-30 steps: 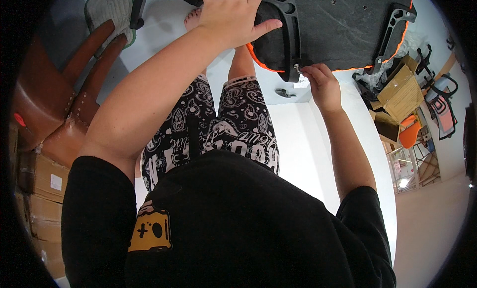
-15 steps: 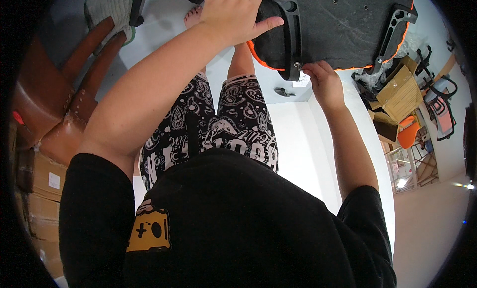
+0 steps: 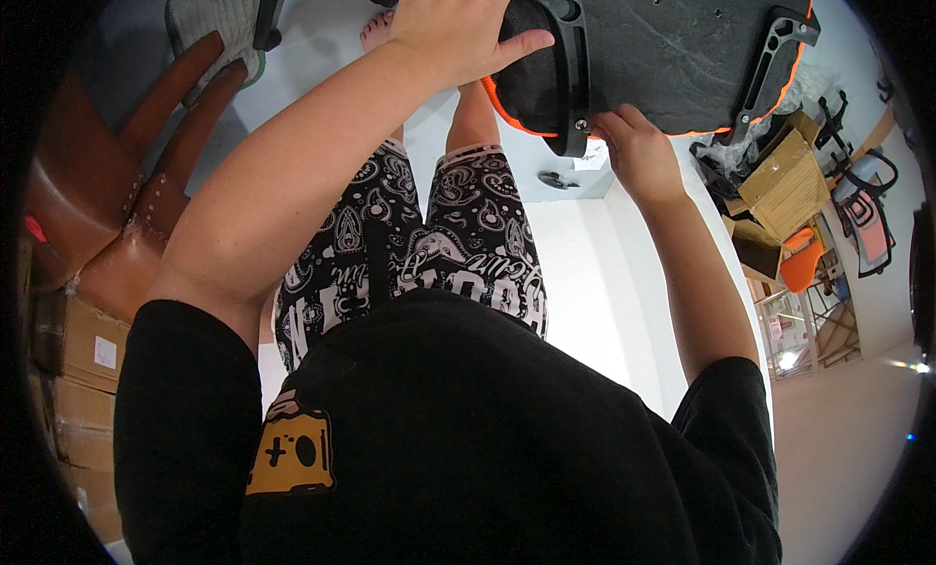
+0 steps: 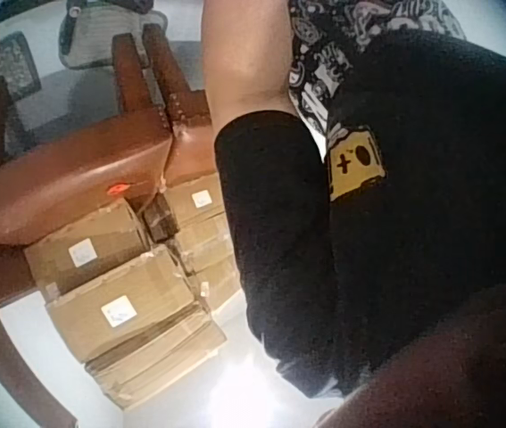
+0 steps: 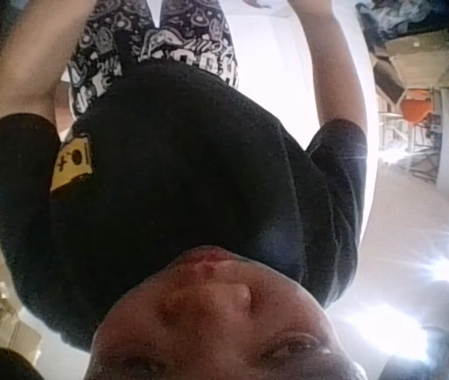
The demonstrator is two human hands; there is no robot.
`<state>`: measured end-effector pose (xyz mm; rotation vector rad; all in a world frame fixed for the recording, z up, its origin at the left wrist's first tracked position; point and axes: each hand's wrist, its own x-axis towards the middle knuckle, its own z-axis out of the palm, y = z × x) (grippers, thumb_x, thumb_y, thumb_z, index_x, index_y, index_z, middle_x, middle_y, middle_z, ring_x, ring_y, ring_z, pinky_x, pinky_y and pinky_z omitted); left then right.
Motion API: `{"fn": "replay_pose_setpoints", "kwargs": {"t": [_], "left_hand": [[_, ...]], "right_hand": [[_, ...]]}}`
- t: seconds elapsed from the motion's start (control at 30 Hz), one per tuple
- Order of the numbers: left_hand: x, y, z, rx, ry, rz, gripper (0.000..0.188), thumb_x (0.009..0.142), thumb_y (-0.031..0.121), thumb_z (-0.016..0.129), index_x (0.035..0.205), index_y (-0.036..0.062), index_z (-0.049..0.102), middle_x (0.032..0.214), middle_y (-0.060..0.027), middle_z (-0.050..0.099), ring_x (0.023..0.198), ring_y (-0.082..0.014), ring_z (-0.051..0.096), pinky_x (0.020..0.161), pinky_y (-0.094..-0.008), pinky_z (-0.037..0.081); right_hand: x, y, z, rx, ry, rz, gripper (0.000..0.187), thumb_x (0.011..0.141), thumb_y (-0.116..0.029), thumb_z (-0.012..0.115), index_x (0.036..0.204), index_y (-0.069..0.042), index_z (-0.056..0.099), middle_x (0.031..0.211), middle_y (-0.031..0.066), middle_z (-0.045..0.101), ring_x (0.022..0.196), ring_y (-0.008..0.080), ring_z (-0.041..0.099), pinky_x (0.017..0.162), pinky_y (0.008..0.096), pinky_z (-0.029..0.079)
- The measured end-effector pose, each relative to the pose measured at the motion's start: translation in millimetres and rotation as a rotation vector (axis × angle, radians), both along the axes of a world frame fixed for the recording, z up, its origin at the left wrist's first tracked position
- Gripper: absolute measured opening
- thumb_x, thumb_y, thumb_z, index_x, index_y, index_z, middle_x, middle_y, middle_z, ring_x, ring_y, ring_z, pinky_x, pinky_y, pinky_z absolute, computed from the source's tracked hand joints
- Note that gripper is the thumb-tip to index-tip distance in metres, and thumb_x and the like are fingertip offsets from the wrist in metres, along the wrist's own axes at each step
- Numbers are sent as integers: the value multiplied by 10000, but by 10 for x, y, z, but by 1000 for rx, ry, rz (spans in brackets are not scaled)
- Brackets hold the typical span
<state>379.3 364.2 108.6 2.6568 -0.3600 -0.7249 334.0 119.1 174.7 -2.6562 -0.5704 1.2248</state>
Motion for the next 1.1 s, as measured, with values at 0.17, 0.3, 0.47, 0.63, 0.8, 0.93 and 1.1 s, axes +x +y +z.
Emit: {"fn": "replay_pose_setpoints", "kwargs": {"t": [0.17, 0.3, 0.47, 0.63, 0.8, 0.93, 1.1], "left_hand": [[-16, 5, -13, 4, -18, 0, 874, 855, 690, 366, 1465, 84, 209, 1530, -219, 61, 1404, -425, -11, 1073, -612, 87], [-27, 28, -21, -16, -23, 10, 869, 856, 693, 355, 1462, 86, 220, 1527, -224, 78, 1403, -428, 7, 1072, -612, 92], [-37, 32, -48, -7, -48, 1, 871, 854, 699, 349, 1461, 88, 227, 1525, -223, 91, 1400, -433, 22, 1062, -618, 109], [-83, 31, -147, 0, -117, 2, 865, 855, 697, 347, 1457, 86, 240, 1521, -224, 108, 1396, -436, 39, 1057, -620, 116], [-107, 45, -161, -33, -148, 21, 862, 852, 696, 353, 1450, 84, 259, 1515, -225, 129, 1392, -437, 65, 1053, -620, 125], [-105, 44, -147, -43, -153, 30, 857, 850, 689, 371, 1449, 85, 263, 1514, -224, 135, 1391, -432, 74, 1054, -617, 124], [-62, 38, -77, 2, -83, 30, 850, 847, 670, 411, 1454, 96, 256, 1524, -204, 128, 1402, -411, 53, 1068, -604, 109]], "right_hand": [[-30, -57, -29, 95, -17, -37, 127, 795, -64, 612, 904, -102, 663, 870, 65, 611, 751, 275, 647, 640, 374, 537], [-26, -62, -29, 159, -36, -78, 102, 801, -76, 621, 887, -105, 668, 864, 66, 610, 744, 270, 647, 634, 373, 533], [-39, -52, -37, 66, -7, -53, 79, 839, -148, 615, 898, -100, 633, 854, 63, 606, 745, 270, 641, 635, 379, 525], [-64, -59, -71, 16, -48, 178, 144, 844, -239, 616, 861, -98, 594, 811, 64, 588, 776, 259, 627, 648, 397, 508], [-53, -5, -104, 23, -50, 259, 149, 828, -228, 634, 847, -86, 593, 773, 64, 563, 747, 248, 607, 650, 369, 500], [-12, -6, -108, 17, -38, 282, 142, 831, -239, 616, 844, -100, 595, 777, 55, 575, 759, 245, 614, 644, 376, 510], [-164, 41, -109, -55, -64, 238, 135, 820, -237, 606, 801, -108, 571, 782, 64, 583, 754, 249, 621, 617, 384, 519]]}}
